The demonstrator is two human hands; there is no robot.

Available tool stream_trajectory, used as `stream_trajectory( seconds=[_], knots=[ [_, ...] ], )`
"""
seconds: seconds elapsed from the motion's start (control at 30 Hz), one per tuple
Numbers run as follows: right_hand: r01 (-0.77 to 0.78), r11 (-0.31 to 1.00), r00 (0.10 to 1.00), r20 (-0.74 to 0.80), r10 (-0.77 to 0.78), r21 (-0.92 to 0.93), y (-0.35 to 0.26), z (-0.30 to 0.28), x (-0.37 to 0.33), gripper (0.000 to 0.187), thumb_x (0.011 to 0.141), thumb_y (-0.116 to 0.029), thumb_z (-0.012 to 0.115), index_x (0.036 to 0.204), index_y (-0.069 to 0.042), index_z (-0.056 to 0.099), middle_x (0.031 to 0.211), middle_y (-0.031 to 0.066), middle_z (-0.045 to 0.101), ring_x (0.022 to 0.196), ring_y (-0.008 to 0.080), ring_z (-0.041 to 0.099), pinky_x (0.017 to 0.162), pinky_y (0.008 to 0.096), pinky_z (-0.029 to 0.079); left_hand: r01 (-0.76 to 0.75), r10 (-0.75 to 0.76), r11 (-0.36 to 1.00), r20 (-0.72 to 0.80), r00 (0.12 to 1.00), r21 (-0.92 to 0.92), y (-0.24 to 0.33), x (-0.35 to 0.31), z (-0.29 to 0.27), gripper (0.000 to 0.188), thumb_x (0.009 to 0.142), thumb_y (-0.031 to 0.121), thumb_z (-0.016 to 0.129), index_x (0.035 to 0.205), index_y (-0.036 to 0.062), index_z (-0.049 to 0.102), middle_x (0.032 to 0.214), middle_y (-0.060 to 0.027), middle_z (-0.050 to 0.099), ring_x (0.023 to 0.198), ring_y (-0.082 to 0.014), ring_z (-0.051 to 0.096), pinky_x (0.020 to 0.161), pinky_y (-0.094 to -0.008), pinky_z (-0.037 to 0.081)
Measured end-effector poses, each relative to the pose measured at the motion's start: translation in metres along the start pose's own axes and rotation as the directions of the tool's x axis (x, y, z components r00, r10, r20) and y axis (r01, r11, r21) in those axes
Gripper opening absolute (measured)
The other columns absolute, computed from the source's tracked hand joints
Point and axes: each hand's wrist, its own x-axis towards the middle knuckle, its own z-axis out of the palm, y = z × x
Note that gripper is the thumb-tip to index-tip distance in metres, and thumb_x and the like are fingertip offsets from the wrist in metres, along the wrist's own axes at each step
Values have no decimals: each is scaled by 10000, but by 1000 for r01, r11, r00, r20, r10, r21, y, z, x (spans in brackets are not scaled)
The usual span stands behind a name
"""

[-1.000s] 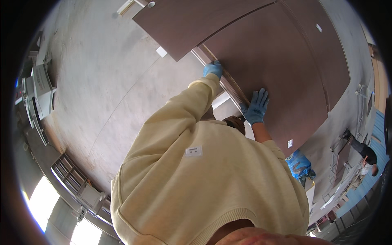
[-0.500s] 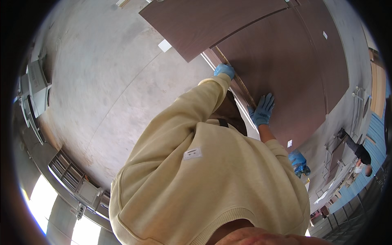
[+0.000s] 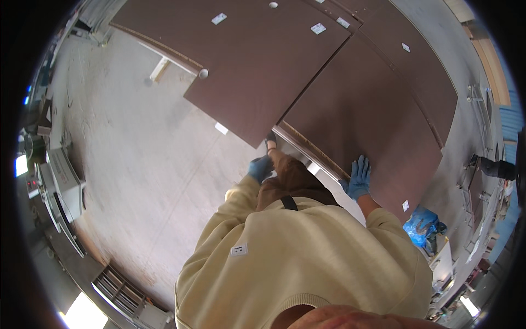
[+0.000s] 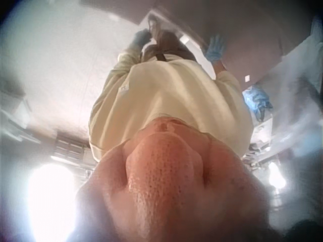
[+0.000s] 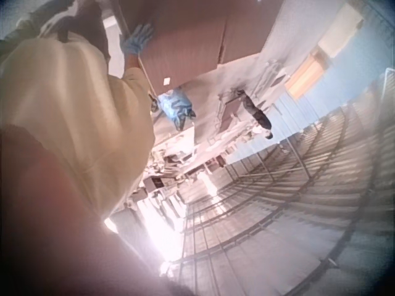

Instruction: The person repeatedly picks up large brown boards from a table, carries them across the workshop floor, and places them onto a growing stack. The person handles each board with both hands and aligns it with the stack before setting it down.

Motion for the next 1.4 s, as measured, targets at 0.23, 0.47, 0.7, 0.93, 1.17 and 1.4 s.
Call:
stream_trajectory(
  seconds=[0.23, 0.47, 0.7, 0.93, 1.17, 1.4],
  knots=[
    [-77, 997, 994, 81, 76, 7, -2, -12, 9, 1089, 766, -534, 797, 1543, 59, 317, 1683, 309, 82, 1556, 519, 49, 1242, 653, 92, -163, 124, 945, -151, 981, -285, 108, 4, -71, 685, 930, 553, 704, 1432, 130, 509, 1379, -91, 587, 1209, -309, 579, 1007, -497, 457],
    [-217, 974, 976, -22, 219, 69, -14, -5, 29, 951, 767, -514, 790, 1465, 16, 422, 1625, 318, 279, 1498, 490, 291, 1178, 607, 294, -119, 247, 823, 161, 955, -555, 180, 18, -67, 468, 978, 387, 695, 1364, 134, 619, 1376, -63, 656, 1290, -290, 581, 1129, -496, 452],
    [-192, 948, 955, -172, 240, 254, -61, -28, 79, 692, 890, -402, 737, 1426, -30, 506, 1570, 291, 400, 1449, 440, 396, 1156, 544, 352, 2, -19, 846, -25, 1000, -534, 196, 28, -70, 541, 960, 383, 723, 1428, 166, 559, 1444, -74, 602, 1335, -313, 541, 1147, -528, 444],
    [-61, 940, 937, -306, 170, 335, -157, -61, 131, 557, 917, -330, 733, 1344, -1, 595, 1457, 270, 544, 1315, 444, 542, 1092, 514, 447, -127, 148, 855, 3, 989, -503, 246, 27, -116, 547, 991, 375, 692, 1433, 90, 541, 1409, -87, 610, 1266, -309, 587, 1078, -499, 501],
    [-168, 738, 875, -246, 417, 653, -290, -93, 192, 536, 954, -371, 704, 1343, -14, 615, 1395, 235, 612, 1264, 409, 602, 1066, 459, 494, -113, 151, 927, 80, 985, -358, 335, 4, -157, 554, 1015, 422, 626, 1481, 141, 521, 1476, -82, 584, 1319, -323, 563, 1146, -516, 449],
    [-311, 285, 752, 51, 658, 907, -350, -132, 296, 642, 974, -491, 654, 1416, -31, 579, 1455, 195, 586, 1348, 355, 556, 1106, 417, 458, -126, 146, 957, 59, 988, -261, 399, -19, -161, 595, 1038, 465, 580, 1511, 117, 488, 1486, -94, 567, 1311, -329, 569, 1110, -515, 491]
  ],
)
